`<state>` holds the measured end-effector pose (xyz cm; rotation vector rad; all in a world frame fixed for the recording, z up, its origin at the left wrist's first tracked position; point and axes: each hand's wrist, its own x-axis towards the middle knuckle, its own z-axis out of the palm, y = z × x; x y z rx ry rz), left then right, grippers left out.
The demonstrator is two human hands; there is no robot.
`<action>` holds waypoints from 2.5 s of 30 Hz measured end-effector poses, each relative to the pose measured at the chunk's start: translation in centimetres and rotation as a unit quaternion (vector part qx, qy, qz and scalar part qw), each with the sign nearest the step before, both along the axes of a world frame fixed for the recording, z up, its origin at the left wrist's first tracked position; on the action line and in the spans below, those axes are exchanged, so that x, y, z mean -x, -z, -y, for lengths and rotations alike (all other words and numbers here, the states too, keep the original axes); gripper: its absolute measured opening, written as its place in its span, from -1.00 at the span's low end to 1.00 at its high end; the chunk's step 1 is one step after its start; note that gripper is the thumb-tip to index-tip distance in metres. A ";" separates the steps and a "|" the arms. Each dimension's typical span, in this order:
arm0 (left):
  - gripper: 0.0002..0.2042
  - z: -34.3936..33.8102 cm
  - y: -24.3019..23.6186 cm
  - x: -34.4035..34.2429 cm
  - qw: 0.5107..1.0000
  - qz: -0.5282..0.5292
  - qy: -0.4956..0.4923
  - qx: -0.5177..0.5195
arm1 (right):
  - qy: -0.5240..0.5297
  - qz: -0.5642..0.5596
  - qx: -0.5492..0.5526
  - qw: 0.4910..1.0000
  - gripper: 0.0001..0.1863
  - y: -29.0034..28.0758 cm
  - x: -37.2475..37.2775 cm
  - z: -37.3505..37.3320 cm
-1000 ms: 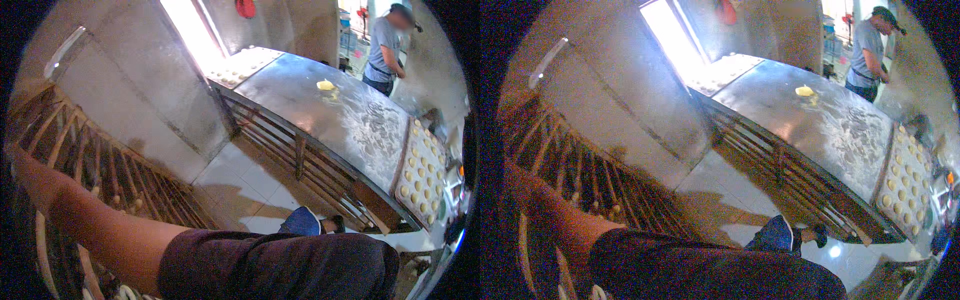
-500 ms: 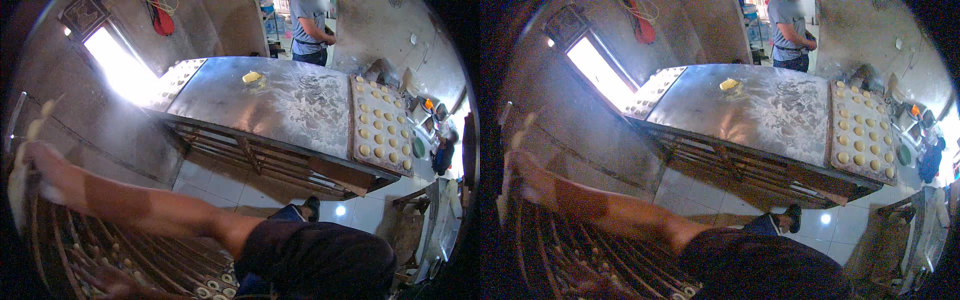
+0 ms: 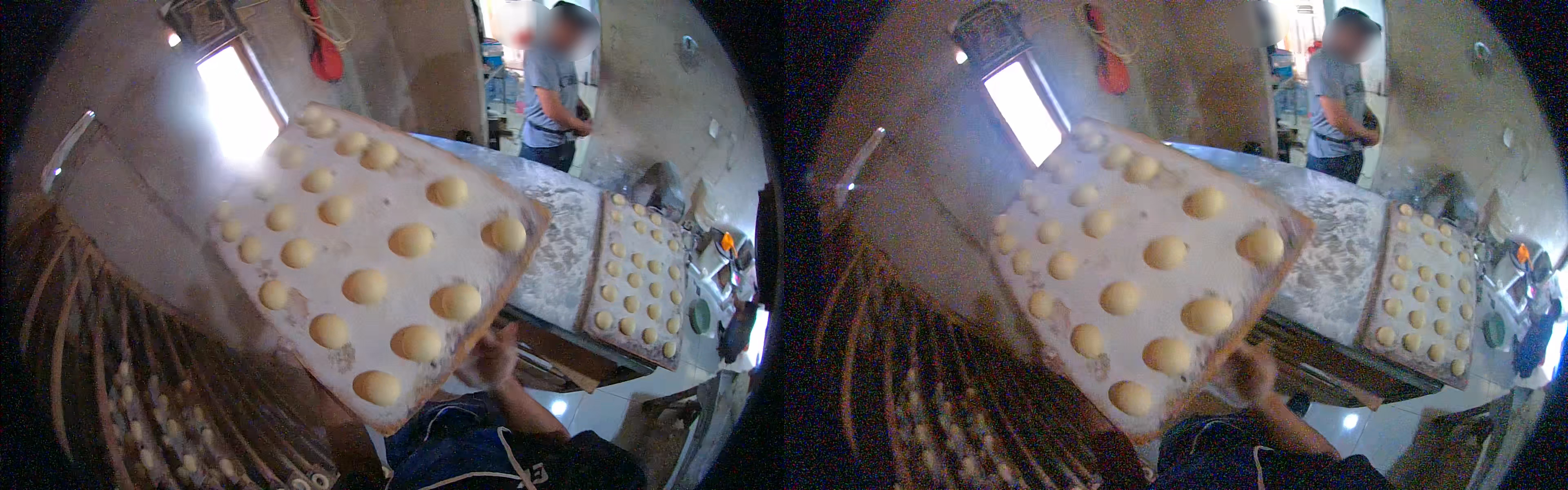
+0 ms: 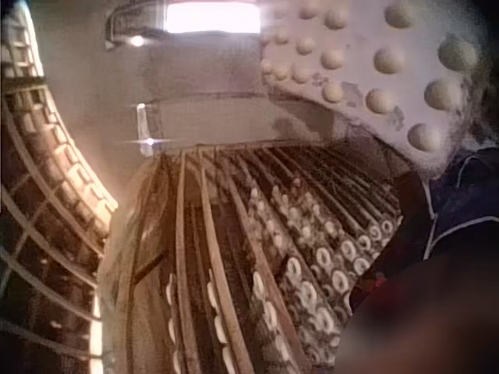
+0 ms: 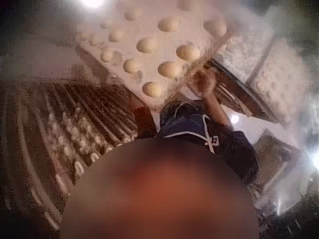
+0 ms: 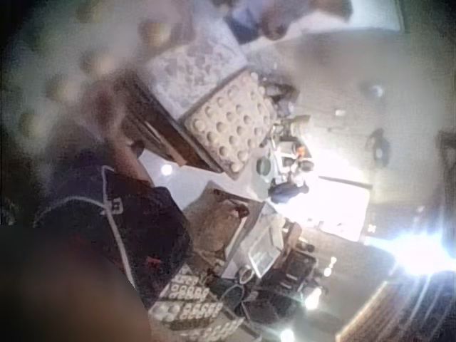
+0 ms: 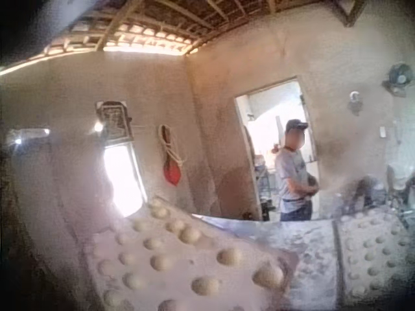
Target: The person shapes dough balls into ring forms by hand and places them on a tray. They repeatedly transfer trays of shaped dough to a multi-tiered rack and return to continue shaping more dough.
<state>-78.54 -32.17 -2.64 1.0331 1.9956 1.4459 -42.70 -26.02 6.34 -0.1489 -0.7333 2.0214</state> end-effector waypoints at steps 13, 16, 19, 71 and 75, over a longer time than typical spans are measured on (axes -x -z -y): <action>-0.64 -18.5 12.1 -23.7 0.949 0.094 0.284 0.099 | 0.254 0.533 0.147 0.794 -0.25 3.0 -37.9 -3.9; -0.64 -26.4 10.1 -28.4 0.927 0.088 0.358 0.068 | 0.381 0.667 0.135 0.625 -0.34 6.6 -35.8 -4.0; -0.63 -32.2 6.5 -34.5 0.911 0.081 0.404 0.031 | 0.503 0.667 0.179 0.519 -0.37 6.9 -36.2 -2.0; -0.92 3.9 -2.5 -31.2 0.970 0.052 0.197 -0.130 | 0.455 0.806 -0.042 0.375 -0.55 -4.3 -46.9 11.6; -0.77 21.1 8.2 -18.9 0.953 0.095 0.011 0.286 | 0.323 0.846 -0.046 0.421 -0.54 1.9 -44.5 20.1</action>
